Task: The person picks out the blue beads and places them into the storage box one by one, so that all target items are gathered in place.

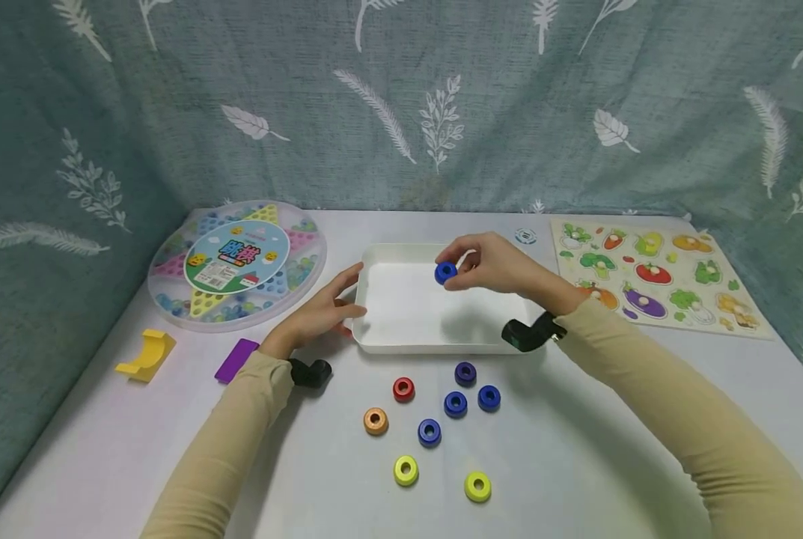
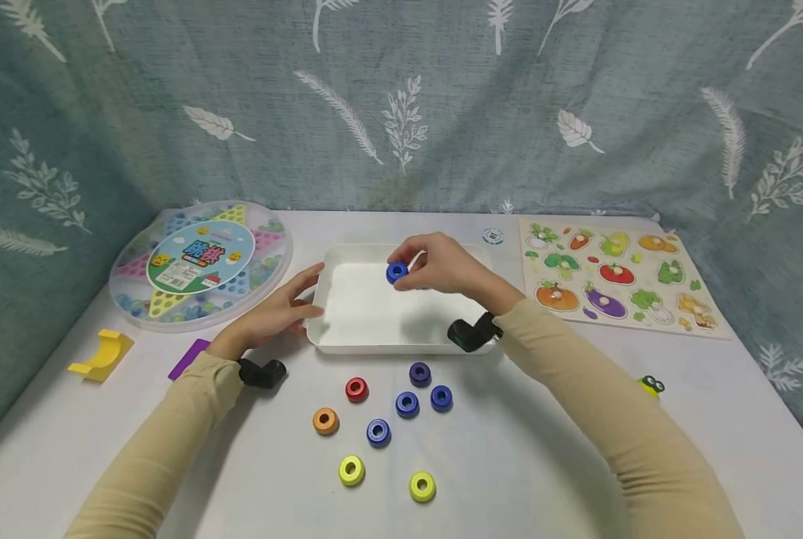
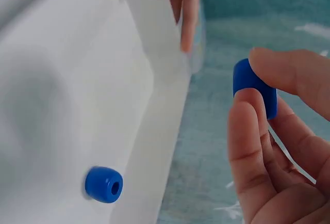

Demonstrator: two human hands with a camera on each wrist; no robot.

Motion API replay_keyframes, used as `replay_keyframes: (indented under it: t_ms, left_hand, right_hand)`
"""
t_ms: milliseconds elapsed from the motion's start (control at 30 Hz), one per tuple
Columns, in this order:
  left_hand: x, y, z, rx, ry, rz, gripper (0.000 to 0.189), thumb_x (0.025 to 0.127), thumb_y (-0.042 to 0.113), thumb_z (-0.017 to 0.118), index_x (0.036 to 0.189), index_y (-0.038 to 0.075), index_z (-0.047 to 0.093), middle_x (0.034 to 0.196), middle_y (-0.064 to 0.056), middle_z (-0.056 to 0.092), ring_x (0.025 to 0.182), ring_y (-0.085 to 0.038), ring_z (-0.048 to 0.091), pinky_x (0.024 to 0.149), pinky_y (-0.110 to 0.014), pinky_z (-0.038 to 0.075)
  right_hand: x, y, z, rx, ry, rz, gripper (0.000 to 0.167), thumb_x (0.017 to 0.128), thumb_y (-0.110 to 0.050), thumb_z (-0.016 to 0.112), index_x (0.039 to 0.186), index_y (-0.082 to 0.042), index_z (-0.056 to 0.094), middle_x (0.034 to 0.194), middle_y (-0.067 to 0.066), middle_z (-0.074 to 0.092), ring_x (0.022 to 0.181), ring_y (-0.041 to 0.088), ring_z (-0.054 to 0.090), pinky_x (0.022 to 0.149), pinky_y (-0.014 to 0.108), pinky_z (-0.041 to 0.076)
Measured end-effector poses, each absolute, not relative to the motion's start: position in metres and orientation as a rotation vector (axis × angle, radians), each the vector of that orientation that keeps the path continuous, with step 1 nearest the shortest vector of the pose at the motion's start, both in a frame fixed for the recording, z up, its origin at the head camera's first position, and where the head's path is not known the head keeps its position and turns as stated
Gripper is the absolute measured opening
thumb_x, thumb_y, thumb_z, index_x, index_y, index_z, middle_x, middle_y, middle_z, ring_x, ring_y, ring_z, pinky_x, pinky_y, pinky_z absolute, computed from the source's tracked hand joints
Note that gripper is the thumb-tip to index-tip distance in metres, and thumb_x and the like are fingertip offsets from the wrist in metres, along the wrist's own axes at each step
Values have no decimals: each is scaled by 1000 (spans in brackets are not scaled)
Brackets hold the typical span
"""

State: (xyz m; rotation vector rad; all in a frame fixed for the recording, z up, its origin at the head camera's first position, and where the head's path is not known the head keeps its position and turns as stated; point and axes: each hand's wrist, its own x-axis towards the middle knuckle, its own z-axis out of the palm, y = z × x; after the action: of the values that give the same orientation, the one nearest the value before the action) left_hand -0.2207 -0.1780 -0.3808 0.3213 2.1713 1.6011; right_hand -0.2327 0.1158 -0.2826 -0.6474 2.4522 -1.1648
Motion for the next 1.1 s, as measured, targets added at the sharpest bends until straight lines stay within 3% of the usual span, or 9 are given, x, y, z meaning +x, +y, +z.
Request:
replay_keyframes:
  t_ms: [200, 367, 600, 1100]
  left_hand:
    - [-221, -177, -381, 310, 2139, 1623, 78, 94, 9, 53, 154, 22, 4, 157, -9, 4, 135, -39, 27, 68, -37, 53]
    - [-221, -177, -380, 314, 2137, 1624, 79, 94, 8, 53, 154, 21, 4, 157, -11, 4, 130, -41, 34, 68, -38, 54]
    - [-220, -178, -382, 335, 2130, 1637, 78, 93, 7, 53, 154, 19, 5, 157, -11, 4, 128, -42, 37, 66, -36, 53]
    - [-220, -178, -381, 362, 2141, 1628, 78, 93, 7, 52, 153, 16, 3, 157, -14, 5, 126, -43, 38, 67, -35, 53]
  right_hand:
    - [-268, 91, -303, -451, 2482, -1152, 38, 83, -12, 72, 119, -6, 63, 110, 11, 60, 90, 24, 60, 82, 45, 48]
    - [-282, 78, -323, -385, 2494, -1102, 37, 82, -11, 72, 117, -4, 63, 107, 13, 61, 85, 28, 62, 78, 40, 50]
    - [-287, 68, -338, -395, 2561, -993, 36, 81, -12, 74, 114, -2, 65, 103, 13, 62, 74, 20, 63, 67, 28, 50]
    - [-287, 63, -352, -371, 2564, -999, 35, 79, -7, 75, 111, 2, 65, 98, 15, 63, 65, 14, 60, 65, 26, 49]
